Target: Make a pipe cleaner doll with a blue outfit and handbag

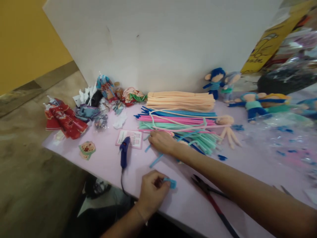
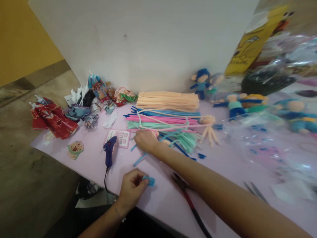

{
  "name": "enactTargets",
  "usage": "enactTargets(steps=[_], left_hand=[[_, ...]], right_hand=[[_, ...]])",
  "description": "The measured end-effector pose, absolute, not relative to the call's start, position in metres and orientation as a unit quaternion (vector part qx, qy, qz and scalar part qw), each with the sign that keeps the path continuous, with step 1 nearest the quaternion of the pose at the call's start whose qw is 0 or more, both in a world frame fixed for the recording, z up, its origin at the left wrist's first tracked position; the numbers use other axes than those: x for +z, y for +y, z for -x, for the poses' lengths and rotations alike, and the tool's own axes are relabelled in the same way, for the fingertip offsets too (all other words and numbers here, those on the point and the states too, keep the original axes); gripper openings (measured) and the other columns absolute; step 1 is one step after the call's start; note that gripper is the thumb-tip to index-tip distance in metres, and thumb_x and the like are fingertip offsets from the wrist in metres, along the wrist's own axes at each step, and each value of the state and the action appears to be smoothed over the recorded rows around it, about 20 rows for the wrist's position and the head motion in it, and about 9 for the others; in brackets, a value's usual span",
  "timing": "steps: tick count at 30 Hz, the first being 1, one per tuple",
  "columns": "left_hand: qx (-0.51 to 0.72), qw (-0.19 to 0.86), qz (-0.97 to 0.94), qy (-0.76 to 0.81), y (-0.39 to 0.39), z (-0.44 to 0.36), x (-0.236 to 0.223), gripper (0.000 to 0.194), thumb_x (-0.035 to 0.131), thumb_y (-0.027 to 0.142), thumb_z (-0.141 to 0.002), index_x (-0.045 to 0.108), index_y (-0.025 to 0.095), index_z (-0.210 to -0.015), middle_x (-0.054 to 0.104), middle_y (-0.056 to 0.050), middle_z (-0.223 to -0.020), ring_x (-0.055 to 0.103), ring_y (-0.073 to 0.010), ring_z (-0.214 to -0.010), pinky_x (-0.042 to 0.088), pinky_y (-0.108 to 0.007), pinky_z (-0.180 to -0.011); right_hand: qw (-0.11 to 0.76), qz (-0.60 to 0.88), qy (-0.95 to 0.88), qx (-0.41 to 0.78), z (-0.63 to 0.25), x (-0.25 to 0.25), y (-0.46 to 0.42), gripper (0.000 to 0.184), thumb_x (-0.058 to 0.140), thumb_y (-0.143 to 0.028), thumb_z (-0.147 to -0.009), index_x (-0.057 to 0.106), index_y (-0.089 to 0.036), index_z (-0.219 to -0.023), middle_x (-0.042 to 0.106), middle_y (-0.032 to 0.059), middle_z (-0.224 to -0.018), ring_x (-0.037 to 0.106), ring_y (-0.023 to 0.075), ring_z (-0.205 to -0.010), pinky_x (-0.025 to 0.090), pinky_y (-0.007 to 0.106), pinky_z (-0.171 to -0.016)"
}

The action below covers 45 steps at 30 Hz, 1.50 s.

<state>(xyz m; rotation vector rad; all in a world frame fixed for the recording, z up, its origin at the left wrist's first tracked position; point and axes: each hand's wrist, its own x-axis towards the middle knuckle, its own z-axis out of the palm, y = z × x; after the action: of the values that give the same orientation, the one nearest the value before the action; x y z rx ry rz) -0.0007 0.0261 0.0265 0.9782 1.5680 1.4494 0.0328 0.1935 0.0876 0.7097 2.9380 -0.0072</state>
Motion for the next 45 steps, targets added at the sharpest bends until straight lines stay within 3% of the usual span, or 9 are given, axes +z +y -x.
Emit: enactTargets(steps=[5, 9, 12, 14, 20, 30, 36, 45], left_hand=[[0.568, 0.380, -0.384, 0.620, 0.025, 0.002, 0.027, 0.018, 0.069, 0.032, -0.070, 0.066, 0.016, -0.064, 0.058, -0.001, -0.060, 0.045, -0.0114, -0.054, 0.036, -0.023, -0.050], [0.586, 0.399, -0.367, 0.602, 0.025, 0.003, 0.025, 0.023, 0.073, 0.037, -0.069, 0.067, 0.015, -0.067, 0.057, 0.000, -0.059, 0.045, -0.0097, -0.050, 0.037, -0.022, -0.047], [0.601, 0.436, -0.336, 0.579, 0.024, 0.004, 0.023, 0.030, 0.075, 0.043, -0.066, 0.068, 0.014, -0.073, 0.056, 0.002, -0.057, 0.045, -0.0086, -0.045, 0.037, -0.021, -0.041], [0.613, 0.446, -0.320, 0.568, 0.024, 0.003, 0.023, 0.033, 0.077, 0.043, -0.063, 0.068, 0.014, -0.075, 0.057, 0.001, -0.059, 0.048, -0.0086, -0.045, 0.041, -0.021, -0.041], [0.619, 0.466, -0.281, 0.566, 0.019, 0.000, 0.032, 0.039, 0.084, 0.042, -0.055, 0.062, 0.014, -0.069, 0.057, 0.002, -0.052, 0.052, -0.0092, -0.043, 0.046, -0.021, -0.044], [0.591, 0.515, -0.324, 0.530, 0.006, -0.002, 0.048, 0.042, 0.082, 0.048, -0.060, 0.060, 0.013, -0.064, 0.058, 0.001, -0.051, 0.053, -0.0090, -0.040, 0.049, -0.021, -0.040], [0.589, 0.524, -0.319, 0.526, 0.005, -0.002, 0.047, 0.040, 0.082, 0.046, -0.061, 0.060, 0.013, -0.068, 0.058, 0.002, -0.050, 0.053, -0.0096, -0.039, 0.048, -0.021, -0.038], [0.596, 0.505, -0.345, 0.520, 0.005, -0.005, 0.048, 0.033, 0.081, 0.042, -0.064, 0.068, 0.012, -0.066, 0.058, 0.000, -0.063, 0.053, -0.0075, -0.044, 0.050, -0.019, -0.038]], right_hand=[[-0.019, -0.261, 0.962, -0.077, -0.036, 0.100, 0.191, 0.018, 0.059, -0.028, -0.093, 0.063, -0.014, -0.103, 0.065, 0.0059, -0.106, 0.063, 0.0188, -0.095, 0.053, 0.040, -0.083], [-0.112, -0.285, 0.937, -0.166, -0.056, 0.118, 0.179, 0.008, 0.058, -0.016, -0.090, 0.065, -0.013, -0.092, 0.068, 0.0025, -0.088, 0.065, 0.0147, -0.079, 0.053, 0.031, -0.074], [-0.167, -0.294, 0.912, -0.232, -0.082, 0.122, 0.165, 0.020, 0.051, -0.012, -0.086, 0.067, -0.013, -0.099, 0.069, 0.0014, -0.077, 0.064, 0.0128, -0.069, 0.051, 0.024, -0.065], [-0.191, -0.292, 0.900, -0.262, -0.104, 0.121, 0.154, 0.026, 0.048, -0.015, -0.085, 0.069, -0.015, -0.102, 0.070, 0.0025, -0.078, 0.065, 0.0138, -0.070, 0.051, 0.024, -0.064], [-0.247, -0.300, 0.860, -0.332, -0.155, 0.105, 0.122, 0.027, 0.047, -0.032, -0.085, 0.069, -0.020, -0.075, 0.069, 0.0059, -0.072, 0.064, 0.0178, -0.066, 0.050, 0.029, -0.061], [-0.288, -0.358, 0.755, -0.467, -0.160, 0.097, 0.094, 0.019, 0.056, -0.034, -0.078, 0.068, -0.021, -0.072, 0.071, 0.0040, -0.070, 0.064, 0.0179, -0.064, 0.050, 0.028, -0.061], [-0.289, -0.369, 0.735, -0.490, -0.157, 0.101, 0.087, 0.017, 0.056, -0.030, -0.076, 0.066, -0.021, -0.068, 0.066, 0.0007, -0.062, 0.055, 0.0136, -0.054, 0.042, 0.025, -0.050], [-0.311, -0.367, 0.745, -0.462, -0.158, 0.088, 0.089, 0.011, 0.055, -0.026, -0.076, 0.064, -0.022, -0.070, 0.064, -0.0017, -0.062, 0.053, 0.0126, -0.054, 0.041, 0.024, -0.050]])
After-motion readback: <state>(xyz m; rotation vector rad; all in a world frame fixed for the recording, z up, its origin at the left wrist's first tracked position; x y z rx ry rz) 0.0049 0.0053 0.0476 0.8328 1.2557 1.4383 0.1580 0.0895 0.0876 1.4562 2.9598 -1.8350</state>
